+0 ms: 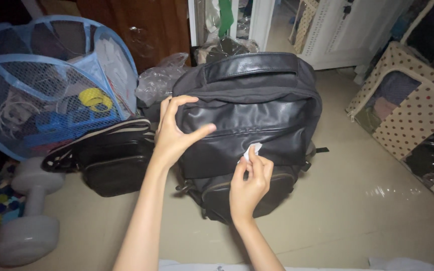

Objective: The person wipes the exterior surfaces, straps, and pockets of a backpack and two smaller bags by hand using a cloth.

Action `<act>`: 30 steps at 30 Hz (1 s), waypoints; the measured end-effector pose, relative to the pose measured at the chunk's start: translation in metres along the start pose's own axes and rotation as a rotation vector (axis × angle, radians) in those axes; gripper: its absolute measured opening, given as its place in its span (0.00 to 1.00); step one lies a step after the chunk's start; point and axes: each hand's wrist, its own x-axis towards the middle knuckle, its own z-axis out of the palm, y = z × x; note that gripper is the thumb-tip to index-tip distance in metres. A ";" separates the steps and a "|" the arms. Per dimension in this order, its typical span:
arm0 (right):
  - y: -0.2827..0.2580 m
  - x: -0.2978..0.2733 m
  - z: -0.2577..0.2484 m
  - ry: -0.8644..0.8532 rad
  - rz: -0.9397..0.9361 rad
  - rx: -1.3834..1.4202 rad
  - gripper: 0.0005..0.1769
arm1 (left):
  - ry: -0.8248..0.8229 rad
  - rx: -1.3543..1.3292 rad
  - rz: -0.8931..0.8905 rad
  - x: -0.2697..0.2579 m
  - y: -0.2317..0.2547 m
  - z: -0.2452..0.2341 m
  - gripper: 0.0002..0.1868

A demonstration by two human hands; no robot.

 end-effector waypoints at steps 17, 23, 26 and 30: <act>-0.026 -0.022 0.015 -0.188 -0.196 -0.018 0.12 | -0.090 0.064 -0.051 0.000 0.004 -0.009 0.42; 0.030 0.003 0.005 -0.583 -0.597 -0.147 0.24 | -0.062 0.084 -0.021 0.002 -0.005 -0.009 0.36; 0.080 0.036 -0.011 -0.491 -0.770 -0.301 0.19 | -0.059 0.082 -0.028 0.001 -0.004 -0.007 0.35; 0.117 0.087 -0.046 -0.341 -0.615 -0.313 0.16 | -0.025 0.095 0.002 0.002 -0.004 -0.006 0.34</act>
